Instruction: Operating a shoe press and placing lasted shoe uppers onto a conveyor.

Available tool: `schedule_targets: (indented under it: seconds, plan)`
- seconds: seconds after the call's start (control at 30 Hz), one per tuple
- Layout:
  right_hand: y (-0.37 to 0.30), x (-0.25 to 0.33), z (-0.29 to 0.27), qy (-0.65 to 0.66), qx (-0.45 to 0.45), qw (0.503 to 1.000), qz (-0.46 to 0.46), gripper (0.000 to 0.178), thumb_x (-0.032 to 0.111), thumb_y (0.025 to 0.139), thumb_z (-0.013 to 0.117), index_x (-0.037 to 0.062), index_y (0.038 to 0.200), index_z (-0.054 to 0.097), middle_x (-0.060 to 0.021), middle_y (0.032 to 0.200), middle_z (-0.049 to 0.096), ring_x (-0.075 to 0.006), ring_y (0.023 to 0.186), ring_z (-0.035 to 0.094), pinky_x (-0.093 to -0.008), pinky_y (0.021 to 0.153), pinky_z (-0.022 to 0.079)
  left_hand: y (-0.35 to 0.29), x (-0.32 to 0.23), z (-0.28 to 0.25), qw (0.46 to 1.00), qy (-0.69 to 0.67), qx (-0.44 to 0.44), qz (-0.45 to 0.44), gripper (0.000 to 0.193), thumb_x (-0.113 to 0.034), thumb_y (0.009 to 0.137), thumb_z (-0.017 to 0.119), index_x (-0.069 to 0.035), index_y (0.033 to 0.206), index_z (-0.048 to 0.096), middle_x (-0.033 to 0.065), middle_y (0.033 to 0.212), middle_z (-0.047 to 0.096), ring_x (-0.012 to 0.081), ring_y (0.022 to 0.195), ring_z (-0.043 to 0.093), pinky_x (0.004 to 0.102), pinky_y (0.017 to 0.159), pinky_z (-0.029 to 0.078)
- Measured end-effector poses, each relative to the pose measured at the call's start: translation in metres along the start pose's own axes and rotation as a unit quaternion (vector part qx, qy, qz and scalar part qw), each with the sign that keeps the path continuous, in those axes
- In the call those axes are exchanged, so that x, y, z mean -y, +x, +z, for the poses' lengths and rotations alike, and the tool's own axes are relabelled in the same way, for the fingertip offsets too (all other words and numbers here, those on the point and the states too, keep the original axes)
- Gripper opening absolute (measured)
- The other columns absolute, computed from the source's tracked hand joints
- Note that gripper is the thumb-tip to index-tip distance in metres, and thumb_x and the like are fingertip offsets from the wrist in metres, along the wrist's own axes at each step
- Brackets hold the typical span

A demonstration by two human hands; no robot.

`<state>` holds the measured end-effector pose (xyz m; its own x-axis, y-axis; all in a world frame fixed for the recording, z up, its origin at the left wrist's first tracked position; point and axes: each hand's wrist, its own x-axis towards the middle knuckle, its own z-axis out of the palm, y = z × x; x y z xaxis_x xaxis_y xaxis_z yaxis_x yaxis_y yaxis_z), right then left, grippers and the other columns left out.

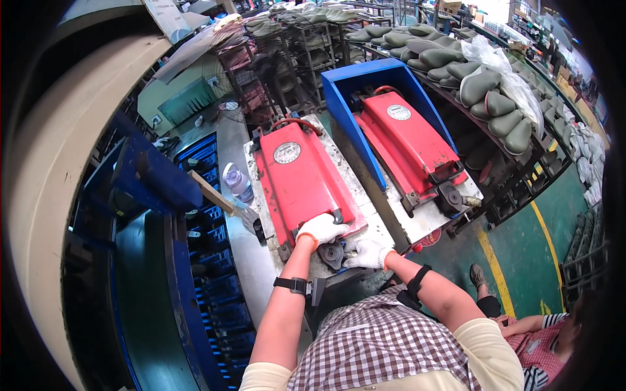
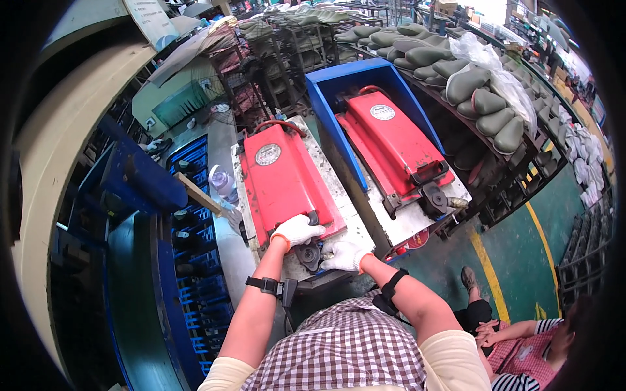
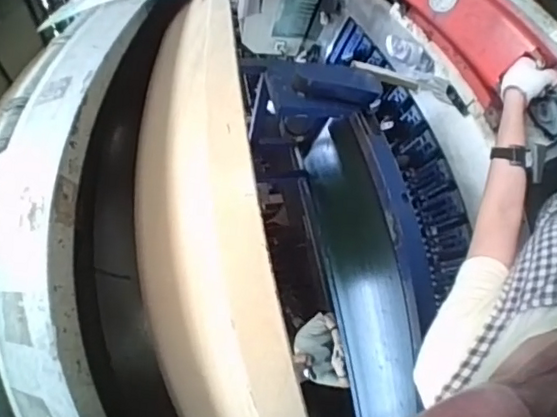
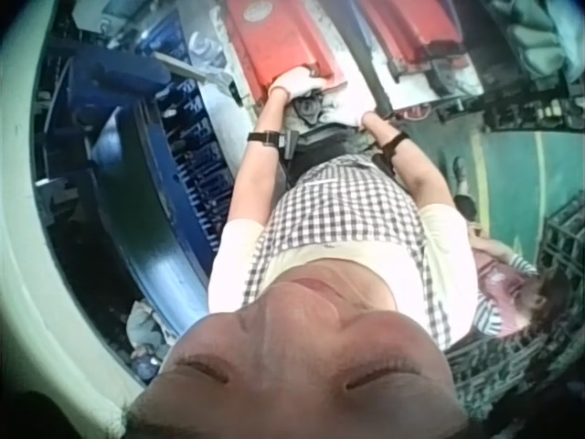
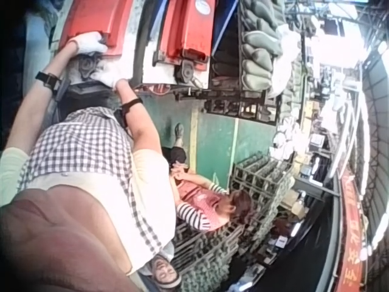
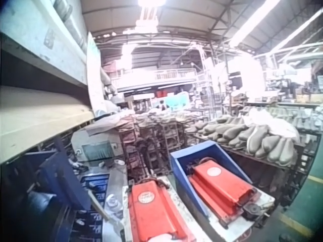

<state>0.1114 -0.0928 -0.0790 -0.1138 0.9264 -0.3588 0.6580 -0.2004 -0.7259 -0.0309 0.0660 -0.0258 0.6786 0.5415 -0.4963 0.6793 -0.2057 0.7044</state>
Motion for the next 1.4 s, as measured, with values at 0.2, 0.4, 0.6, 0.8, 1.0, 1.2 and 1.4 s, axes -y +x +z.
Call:
schedule_targets:
  seconds: [0.2,0.4,0.6,0.8,1.0,1.2,1.4]
  plan:
    - [-0.004,0.011,-0.007,0.008,0.029,0.999,0.015,0.056,0.044,0.084,0.072,0.0035,0.122,0.071,-0.0220,0.108,0.074,-0.0344,0.103,0.070,-0.0408,0.093,0.053,0.002,0.003,0.000,0.999,0.033,-0.005,0.004,0.048,-0.051,0.086,0.073,-0.004,0.077,0.070,0.0074,0.064,0.065,0.0190,0.057,0.060,0.0368,0.060,0.046]
    - [0.001,-0.001,0.000,0.003,0.012,1.000,-0.005,0.055,0.044,0.084,0.071,0.0035,0.122,0.071,-0.0225,0.108,0.074,-0.0347,0.102,0.070,-0.0413,0.093,0.053,-0.001,-0.002,-0.001,1.000,0.024,-0.006,0.004,0.046,-0.047,0.087,0.076,-0.002,0.079,0.071,0.0061,0.065,0.064,0.0167,0.058,0.059,0.0351,0.059,0.045]
    - [-0.001,0.001,0.000,0.009,0.002,1.000,-0.004,0.051,0.041,0.084,0.076,0.0027,0.117,0.072,-0.0189,0.106,0.074,-0.0310,0.101,0.070,-0.0403,0.092,0.053,0.005,0.007,0.001,0.999,0.033,-0.004,0.011,0.054,-0.056,0.085,0.070,-0.003,0.078,0.073,0.0095,0.068,0.068,0.0222,0.063,0.064,0.0383,0.066,0.049]
    - [-0.002,0.000,0.002,0.053,-0.018,0.998,-0.013,0.050,0.040,0.082,0.075,0.0029,0.115,0.073,-0.0182,0.098,0.075,-0.0298,0.094,0.071,-0.0394,0.087,0.054,0.007,0.008,0.002,0.999,0.044,-0.008,0.014,0.054,-0.057,0.084,0.071,-0.003,0.079,0.073,0.0104,0.068,0.068,0.0232,0.064,0.065,0.0386,0.067,0.049]
    - [0.005,0.004,0.000,0.174,0.077,0.973,0.127,0.047,0.050,0.086,0.077,0.0039,0.093,0.072,-0.0052,0.073,0.065,-0.0163,0.065,0.061,-0.0328,0.061,0.050,-0.001,0.000,-0.001,1.000,0.026,-0.006,0.007,0.047,-0.050,0.085,0.075,-0.003,0.080,0.072,0.0056,0.065,0.064,0.0172,0.058,0.059,0.0348,0.059,0.045]
    - [0.006,0.006,-0.003,0.221,0.099,0.958,0.151,0.047,0.053,0.087,0.076,0.0059,0.087,0.069,-0.0018,0.067,0.058,-0.0147,0.059,0.056,-0.0300,0.052,0.043,-0.004,-0.006,-0.005,1.000,0.030,0.000,0.001,0.050,-0.052,0.085,0.075,-0.003,0.080,0.072,0.0070,0.066,0.065,0.0183,0.060,0.060,0.0350,0.061,0.046]
    - [0.016,-0.033,0.042,0.463,0.248,0.811,0.258,0.047,0.057,0.092,0.068,0.0104,0.085,0.062,-0.0022,0.073,0.059,-0.0146,0.058,0.054,-0.0295,0.052,0.043,-0.001,-0.003,-0.003,0.998,0.056,0.004,0.000,0.053,-0.053,0.085,0.075,0.000,0.082,0.071,0.0080,0.068,0.066,0.0190,0.061,0.062,0.0360,0.063,0.048]
